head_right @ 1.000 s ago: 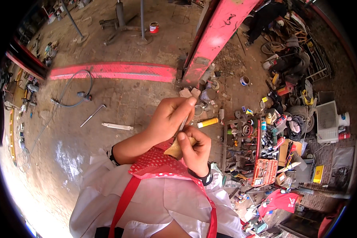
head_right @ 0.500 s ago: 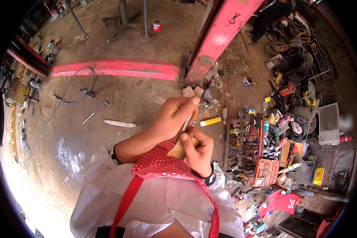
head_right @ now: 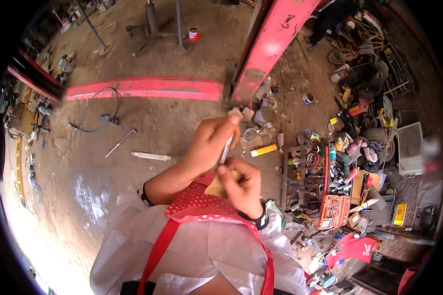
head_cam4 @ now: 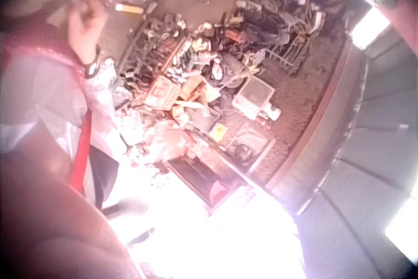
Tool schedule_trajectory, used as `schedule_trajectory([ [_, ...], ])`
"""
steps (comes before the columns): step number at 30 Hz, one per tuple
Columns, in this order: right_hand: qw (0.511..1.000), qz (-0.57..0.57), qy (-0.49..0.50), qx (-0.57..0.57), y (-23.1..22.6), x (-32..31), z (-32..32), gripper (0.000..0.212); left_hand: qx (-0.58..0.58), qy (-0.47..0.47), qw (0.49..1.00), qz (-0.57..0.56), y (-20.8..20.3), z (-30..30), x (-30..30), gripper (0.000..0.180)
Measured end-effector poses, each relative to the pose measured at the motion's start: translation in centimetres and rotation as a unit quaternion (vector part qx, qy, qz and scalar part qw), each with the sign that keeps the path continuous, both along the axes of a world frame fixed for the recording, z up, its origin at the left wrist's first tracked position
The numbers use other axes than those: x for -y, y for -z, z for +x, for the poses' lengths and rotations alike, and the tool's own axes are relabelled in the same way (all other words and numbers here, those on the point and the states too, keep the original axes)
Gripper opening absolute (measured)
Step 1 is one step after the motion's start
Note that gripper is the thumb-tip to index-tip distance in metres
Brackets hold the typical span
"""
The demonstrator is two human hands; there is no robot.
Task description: The person holds a small, flat metal piece in their left hand and uses a piece of sandpaper in their right hand to sand the edges and surfaces. The person repeatedly turns the metal piece to sand different sides.
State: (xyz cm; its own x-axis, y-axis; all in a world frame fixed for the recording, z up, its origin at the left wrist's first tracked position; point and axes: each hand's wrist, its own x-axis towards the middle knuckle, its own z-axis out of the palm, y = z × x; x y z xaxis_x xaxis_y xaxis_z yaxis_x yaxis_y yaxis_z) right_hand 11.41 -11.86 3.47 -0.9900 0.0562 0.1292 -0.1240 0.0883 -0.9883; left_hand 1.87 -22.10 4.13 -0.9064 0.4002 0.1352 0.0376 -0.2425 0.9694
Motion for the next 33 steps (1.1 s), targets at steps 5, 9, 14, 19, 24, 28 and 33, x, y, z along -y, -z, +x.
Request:
schedule_trajectory([
  [5,0.983,-0.175,-0.037,-0.043,1.1,-1.2,0.0,0.023,0.027,0.004,1.000,0.005,0.2,-0.3,-0.1,0.051],
  [9,0.994,-0.104,0.021,-0.039,0.6,-1.6,-0.1,0.020,0.055,0.036,0.998,0.020,0.3,-0.3,-0.1,0.051],
  [14,0.998,-0.047,0.039,-0.016,0.5,-0.6,0.0,0.017,0.012,0.001,1.000,-0.014,-0.3,0.4,-0.8,0.051],
  [19,0.999,-0.018,0.037,-0.027,0.0,-0.7,0.0,0.020,-0.016,-0.011,1.000,-0.024,-0.2,0.9,-0.9,0.049],
  [24,1.000,0.019,0.019,0.017,-1.0,-0.6,-0.1,0.023,-0.028,-0.033,0.998,-0.051,0.2,0.7,-0.5,0.049],
  [28,0.999,0.015,0.037,0.016,-1.2,-0.8,-0.9,0.025,-0.034,-0.029,0.997,-0.056,0.1,1.2,-0.5,0.048],
  [33,1.000,0.014,0.021,-0.001,-0.9,-0.2,-1.1,0.021,0.018,-0.023,0.998,-0.064,0.8,0.4,0.0,0.046],
])
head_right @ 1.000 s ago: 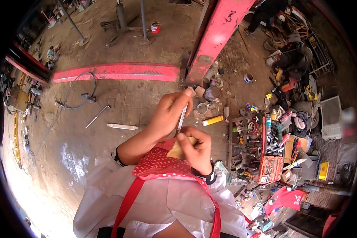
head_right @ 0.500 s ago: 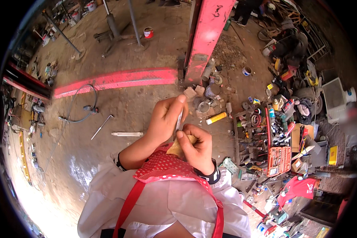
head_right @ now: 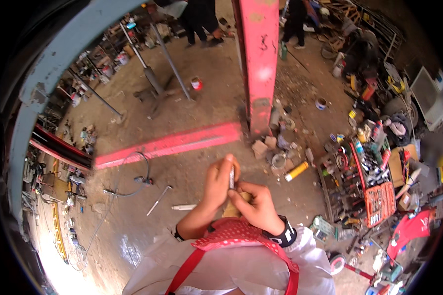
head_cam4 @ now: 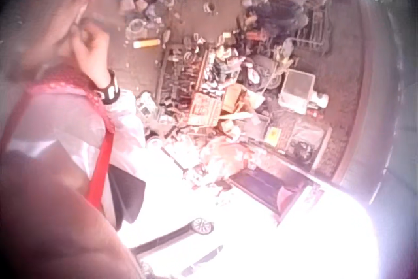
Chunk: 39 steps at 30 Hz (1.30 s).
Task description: The person holds a small, flat metal piece in their left hand and uses a piece of sandpaper in their right hand to sand the edges and surfaces. The person repeatedly turns the metal piece to sand different sides.
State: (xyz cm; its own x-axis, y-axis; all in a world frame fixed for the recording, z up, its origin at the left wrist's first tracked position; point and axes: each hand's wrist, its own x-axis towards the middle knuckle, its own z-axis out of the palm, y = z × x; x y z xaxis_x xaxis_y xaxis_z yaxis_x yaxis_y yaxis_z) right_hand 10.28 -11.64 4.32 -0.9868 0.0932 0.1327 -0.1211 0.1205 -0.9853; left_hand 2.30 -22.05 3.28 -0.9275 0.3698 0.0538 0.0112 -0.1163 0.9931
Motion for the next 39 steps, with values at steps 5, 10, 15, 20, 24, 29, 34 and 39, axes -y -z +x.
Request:
schedule_trajectory([
  [5,0.999,0.034,0.030,-0.028,1.1,0.1,-0.7,0.018,-0.003,0.004,1.000,0.017,0.5,-0.4,-0.1,0.047],
  [10,1.000,0.008,0.015,0.010,0.3,0.0,-1.2,0.021,0.029,0.001,0.998,0.054,1.0,-0.6,-0.5,0.047],
  [15,0.999,0.039,-0.002,-0.037,0.7,0.3,-0.8,0.020,0.035,0.003,0.998,0.054,1.2,-0.9,0.3,0.047],
  [20,0.999,0.019,-0.008,-0.037,0.2,0.5,-1.4,0.019,0.025,-0.009,0.998,0.058,1.0,-0.5,0.8,0.047],
  [24,0.999,-0.013,-0.040,-0.008,0.0,1.1,-0.8,0.020,0.075,-0.029,0.995,0.066,0.6,-0.2,1.8,0.047],
  [29,0.998,0.006,-0.039,-0.056,0.3,1.0,-1.4,0.022,0.021,-0.044,0.998,0.042,0.3,0.0,1.9,0.046],
  [34,0.997,-0.008,-0.041,-0.069,0.6,0.9,-1.8,0.021,0.021,-0.043,0.998,0.037,1.0,-0.5,1.9,0.045],
  [39,0.996,0.029,-0.029,-0.082,0.4,0.6,-1.4,0.019,0.035,-0.026,0.998,0.049,0.0,-0.7,1.4,0.046],
])
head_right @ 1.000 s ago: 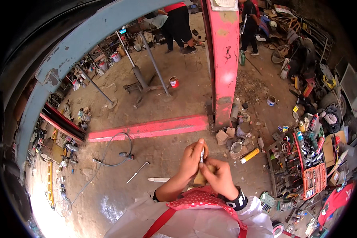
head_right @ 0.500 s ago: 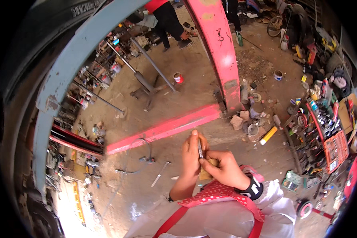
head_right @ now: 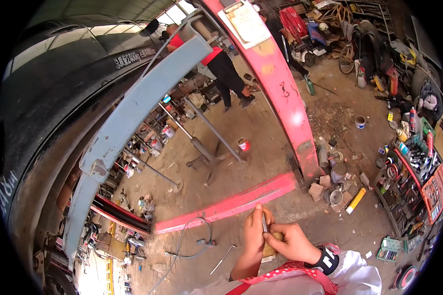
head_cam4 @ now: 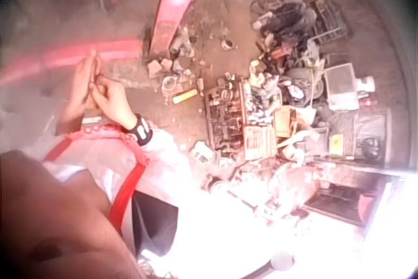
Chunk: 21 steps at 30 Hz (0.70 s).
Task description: The person holds a small, flat metal piece in their left hand and uses a piece of sandpaper in their right hand to sand the edges and surfaces. The person repeatedly turns the metal piece to sand different sides.
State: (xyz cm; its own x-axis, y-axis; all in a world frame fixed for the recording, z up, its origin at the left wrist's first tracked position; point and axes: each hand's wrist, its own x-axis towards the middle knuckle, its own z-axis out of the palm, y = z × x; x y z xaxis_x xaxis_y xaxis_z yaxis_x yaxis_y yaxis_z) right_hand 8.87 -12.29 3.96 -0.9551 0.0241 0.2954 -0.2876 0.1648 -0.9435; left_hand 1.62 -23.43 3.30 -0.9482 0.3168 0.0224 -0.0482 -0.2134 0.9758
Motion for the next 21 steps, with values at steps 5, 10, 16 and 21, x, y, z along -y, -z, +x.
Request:
schedule_trajectory([
  [5,1.000,-0.012,0.007,0.000,-0.6,-0.4,-0.4,0.020,-0.035,-0.007,0.999,-0.029,0.5,0.0,-0.1,0.047],
  [10,0.999,-0.020,0.023,0.008,1.1,-0.9,-0.5,0.022,0.007,-0.003,1.000,-0.017,0.9,-0.7,-1.4,0.048],
  [16,1.000,-0.018,-0.006,-0.006,1.0,-0.5,0.3,0.023,0.016,0.000,1.000,0.009,-0.1,0.2,-0.9,0.050],
  [21,0.999,-0.031,0.007,-0.001,1.4,-0.4,-0.1,0.023,-0.005,-0.001,1.000,0.007,0.2,0.0,-1.0,0.050],
])
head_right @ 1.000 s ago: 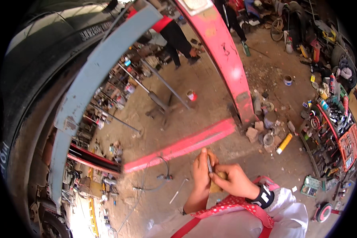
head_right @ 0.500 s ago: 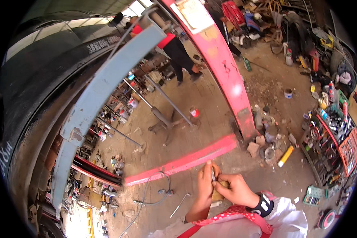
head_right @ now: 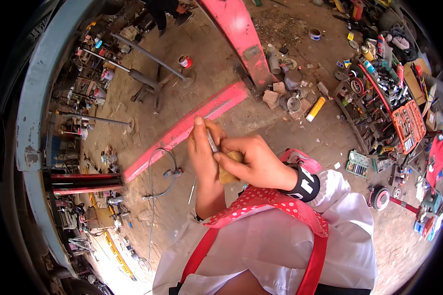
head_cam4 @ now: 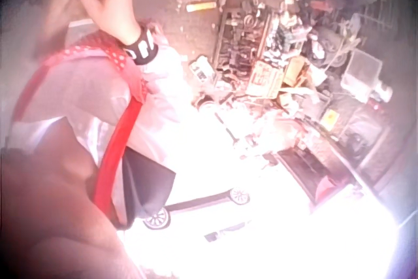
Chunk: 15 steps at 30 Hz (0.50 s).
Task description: The person holds a small, flat metal piece in their left hand and uses a piece of sandpaper in their right hand to sand the edges and surfaces. The person repeatedly turns the metal piece to sand different sides.
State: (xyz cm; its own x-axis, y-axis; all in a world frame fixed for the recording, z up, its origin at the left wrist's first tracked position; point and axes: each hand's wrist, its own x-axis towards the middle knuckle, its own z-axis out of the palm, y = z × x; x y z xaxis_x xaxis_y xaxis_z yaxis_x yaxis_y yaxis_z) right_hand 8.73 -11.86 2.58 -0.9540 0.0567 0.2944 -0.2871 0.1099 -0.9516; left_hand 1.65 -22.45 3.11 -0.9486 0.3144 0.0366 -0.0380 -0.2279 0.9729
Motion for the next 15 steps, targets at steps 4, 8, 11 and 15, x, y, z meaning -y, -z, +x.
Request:
schedule_trajectory([
  [4,1.000,0.011,-0.013,0.002,-0.11,-0.07,-0.41,0.021,0.029,-0.002,0.999,0.021,-0.10,-0.44,0.16,0.050],
  [8,1.000,0.020,-0.010,-0.014,-0.19,-0.03,-0.75,0.020,0.003,-0.020,1.000,-0.002,-0.21,-0.52,0.25,0.049],
  [11,1.000,0.008,-0.022,0.020,-0.35,-0.27,-0.52,0.020,0.012,-0.023,1.000,-0.014,-0.18,-0.43,0.25,0.049],
  [15,0.999,-0.014,-0.020,0.036,-0.67,-0.41,-0.88,0.020,-0.034,-0.034,0.998,-0.043,0.42,-0.40,0.10,0.048],
])
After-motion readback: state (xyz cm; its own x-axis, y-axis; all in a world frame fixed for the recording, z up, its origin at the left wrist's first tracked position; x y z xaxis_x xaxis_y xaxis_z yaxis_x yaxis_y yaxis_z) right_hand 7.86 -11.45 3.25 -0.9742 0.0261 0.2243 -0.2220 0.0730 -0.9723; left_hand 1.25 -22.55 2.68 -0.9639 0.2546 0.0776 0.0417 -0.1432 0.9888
